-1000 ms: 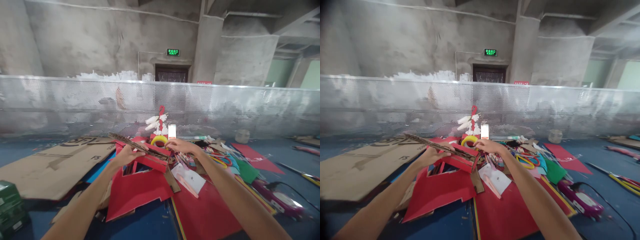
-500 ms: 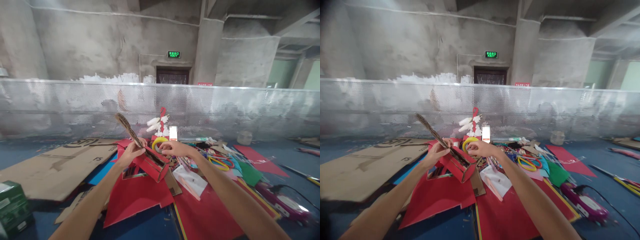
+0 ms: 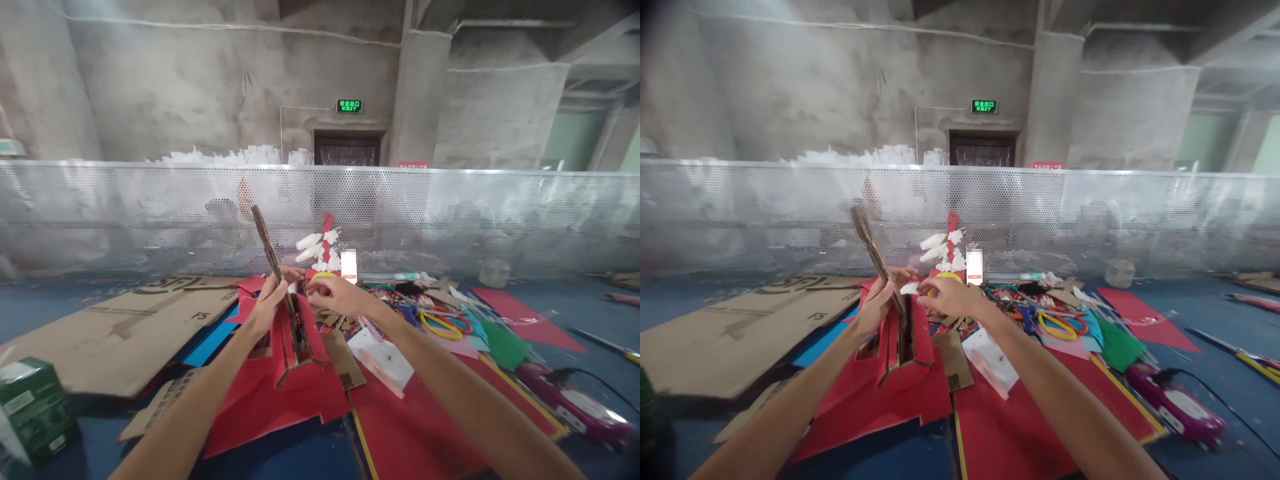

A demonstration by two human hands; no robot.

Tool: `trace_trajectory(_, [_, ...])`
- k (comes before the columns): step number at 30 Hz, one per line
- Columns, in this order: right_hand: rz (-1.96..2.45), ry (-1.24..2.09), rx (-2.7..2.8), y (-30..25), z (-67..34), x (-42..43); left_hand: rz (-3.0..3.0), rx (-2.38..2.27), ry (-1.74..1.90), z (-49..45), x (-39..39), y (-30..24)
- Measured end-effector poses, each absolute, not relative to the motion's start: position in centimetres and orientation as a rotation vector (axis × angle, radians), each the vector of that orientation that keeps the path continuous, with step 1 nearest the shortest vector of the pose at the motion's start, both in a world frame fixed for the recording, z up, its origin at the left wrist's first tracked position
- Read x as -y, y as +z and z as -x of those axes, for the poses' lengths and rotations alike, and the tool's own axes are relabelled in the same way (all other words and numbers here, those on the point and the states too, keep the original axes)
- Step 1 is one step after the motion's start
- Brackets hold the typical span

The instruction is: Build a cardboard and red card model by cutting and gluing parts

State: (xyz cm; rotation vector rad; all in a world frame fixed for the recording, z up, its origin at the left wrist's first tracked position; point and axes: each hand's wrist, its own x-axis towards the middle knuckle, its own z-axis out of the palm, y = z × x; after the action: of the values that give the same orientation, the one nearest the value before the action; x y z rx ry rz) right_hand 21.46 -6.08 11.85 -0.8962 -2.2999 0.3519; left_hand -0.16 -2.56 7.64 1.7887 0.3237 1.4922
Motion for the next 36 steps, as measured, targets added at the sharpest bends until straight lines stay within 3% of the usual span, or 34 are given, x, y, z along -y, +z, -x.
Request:
trace_trajectory(7, [0.819, 0.273, 2.266, 11.3, -18.7, 7.4, -2.032, -0.429, 1.378, -0.9, 5.2, 8.7])
trace_trajectory(16, [0.892, 0.411, 2.051, 11.2, -20.5, 5.8, -2.175, -0.628, 1.263, -0.1, 3.9, 8.7])
trace_trajectory(28, [1.163, 0.116, 1.896, 10.9, -23.2, 4.2, -2.597, -0.791, 1.149, -0.7, 3.4, 8.3])
trace_trajectory(36, [1.121, 0.034, 1.941, 10.8, -22.7, 4.3, -2.754, -0.910, 1.166, -1.4, 3.2, 7.2])
